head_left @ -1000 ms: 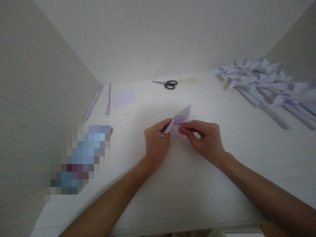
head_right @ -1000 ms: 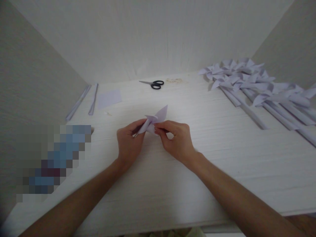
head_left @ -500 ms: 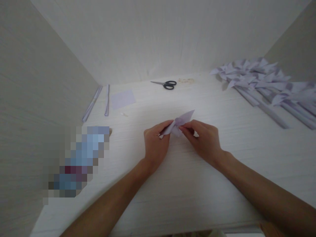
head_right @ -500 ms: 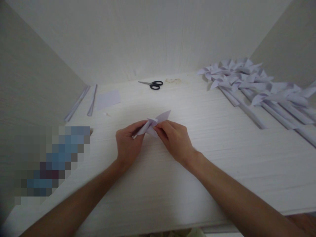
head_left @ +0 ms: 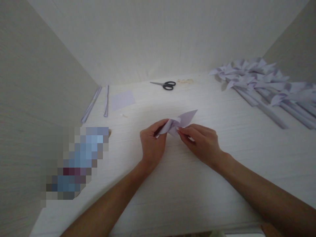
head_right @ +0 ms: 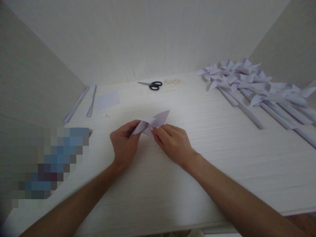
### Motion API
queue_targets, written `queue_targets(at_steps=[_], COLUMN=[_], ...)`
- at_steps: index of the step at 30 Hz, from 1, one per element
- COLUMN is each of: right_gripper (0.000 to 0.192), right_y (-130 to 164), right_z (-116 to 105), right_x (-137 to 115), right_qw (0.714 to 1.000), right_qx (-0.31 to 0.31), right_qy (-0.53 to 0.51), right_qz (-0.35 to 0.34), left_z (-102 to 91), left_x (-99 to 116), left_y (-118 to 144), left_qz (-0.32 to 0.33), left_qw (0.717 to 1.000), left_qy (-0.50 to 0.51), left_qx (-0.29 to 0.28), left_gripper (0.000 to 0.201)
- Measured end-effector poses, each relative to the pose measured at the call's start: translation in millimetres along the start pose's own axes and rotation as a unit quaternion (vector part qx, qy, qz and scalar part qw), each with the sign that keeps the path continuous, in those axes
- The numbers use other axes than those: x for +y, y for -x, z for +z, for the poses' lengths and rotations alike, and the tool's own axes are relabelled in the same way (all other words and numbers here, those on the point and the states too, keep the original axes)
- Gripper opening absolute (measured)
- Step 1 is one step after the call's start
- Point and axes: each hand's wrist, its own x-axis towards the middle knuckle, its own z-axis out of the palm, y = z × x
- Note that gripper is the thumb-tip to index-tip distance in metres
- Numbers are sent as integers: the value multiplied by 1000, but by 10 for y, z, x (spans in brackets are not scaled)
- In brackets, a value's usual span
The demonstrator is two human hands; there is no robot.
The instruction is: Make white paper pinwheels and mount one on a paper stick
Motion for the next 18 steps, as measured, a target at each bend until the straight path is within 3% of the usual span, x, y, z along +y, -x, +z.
queue_targets(at_steps=[18], right_gripper=[17], right_y=[7], right_z=[-18], right_x=[-17], right_qw=[999], right_qx=[14], right_qy=[21], right_qz=[-24], left_z=[11], left_x=[28], left_y=[4], left_qz=[-5], left_qw=[1000], left_qy=[7], left_qx=[-12], left_gripper=[24])
